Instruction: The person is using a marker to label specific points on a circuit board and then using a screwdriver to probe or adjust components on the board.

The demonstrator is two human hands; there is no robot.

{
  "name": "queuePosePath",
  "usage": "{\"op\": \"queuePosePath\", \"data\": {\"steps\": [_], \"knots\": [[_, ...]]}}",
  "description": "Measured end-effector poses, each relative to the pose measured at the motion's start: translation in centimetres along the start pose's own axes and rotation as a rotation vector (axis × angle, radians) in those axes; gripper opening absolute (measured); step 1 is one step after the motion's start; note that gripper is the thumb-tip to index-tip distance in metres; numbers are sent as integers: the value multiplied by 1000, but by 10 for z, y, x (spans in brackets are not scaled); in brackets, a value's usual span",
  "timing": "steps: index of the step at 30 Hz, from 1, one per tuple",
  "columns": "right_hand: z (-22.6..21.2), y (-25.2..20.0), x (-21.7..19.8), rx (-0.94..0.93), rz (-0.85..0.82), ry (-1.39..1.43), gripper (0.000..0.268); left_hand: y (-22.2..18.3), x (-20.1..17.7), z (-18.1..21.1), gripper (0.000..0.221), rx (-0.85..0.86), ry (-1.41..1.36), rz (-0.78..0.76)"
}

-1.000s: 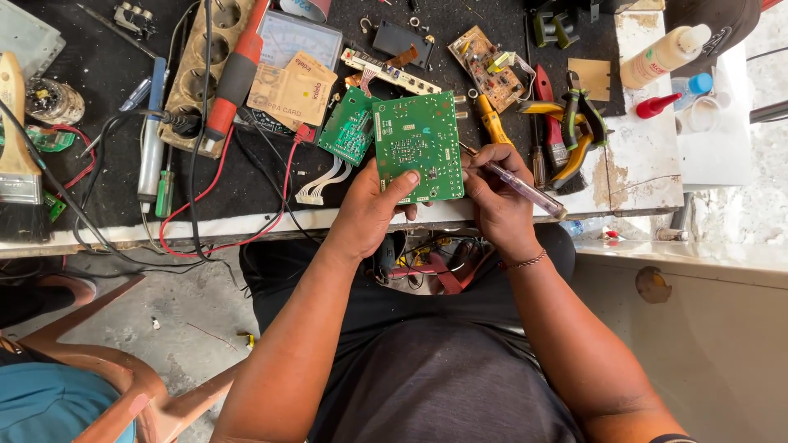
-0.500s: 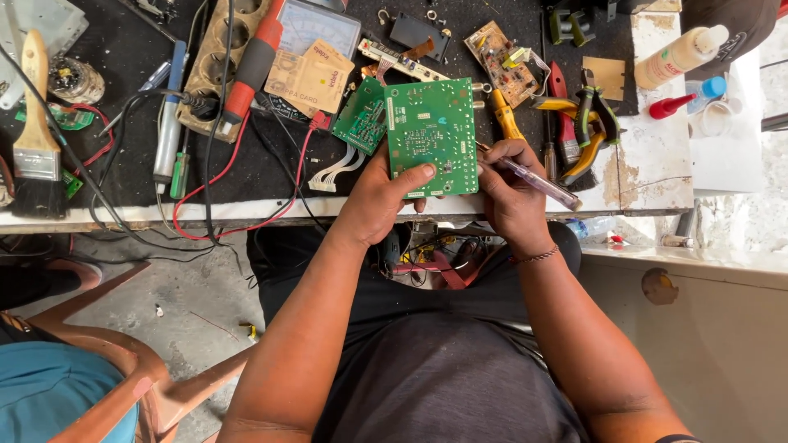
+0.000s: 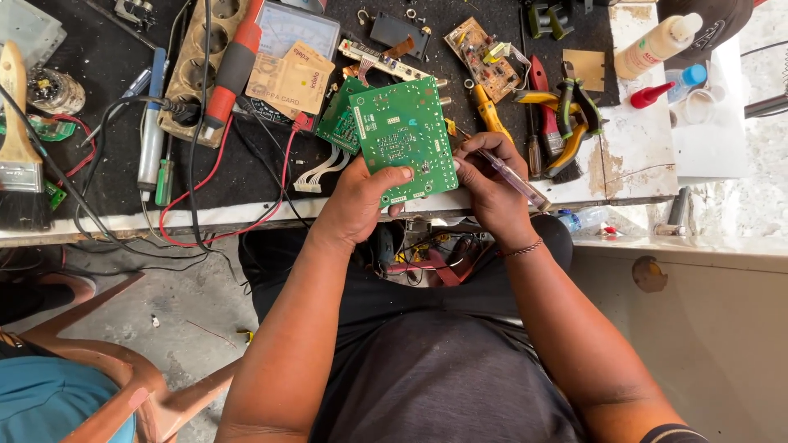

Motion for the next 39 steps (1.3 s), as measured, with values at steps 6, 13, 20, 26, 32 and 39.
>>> {"op": "queuePosePath", "data": {"steps": [6, 13, 20, 26, 32, 39], "knots": [[-4, 1, 0, 14, -3, -48, 25, 1, 11, 8, 20, 18, -9, -11], [2, 0, -6, 51, 11, -35, 23, -3, 27, 19, 25, 29, -96, -142], [-11, -1, 16, 136, 77, 179, 20, 3, 10, 12, 25, 41, -183, -126], [-10, 1, 17, 188, 102, 160, 41, 14, -22, -12, 26, 7, -265, -76], [-31, 10, 17, 225, 115, 17, 33, 18, -44, -33, 27, -23, -237, -87], [-39, 30, 1, 314, -95, -783, 37, 4, 7, 12, 30, -46, -270, -148]]}}
Point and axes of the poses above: each hand's wrist, its own y-axis towards the middle knuckle, its own x-axis out of the palm, z = x × y, the point moved 5 cm from there along y, towards the middle knuckle, and after that the axes turned 6 degrees about -z, right-handed, at the moved point
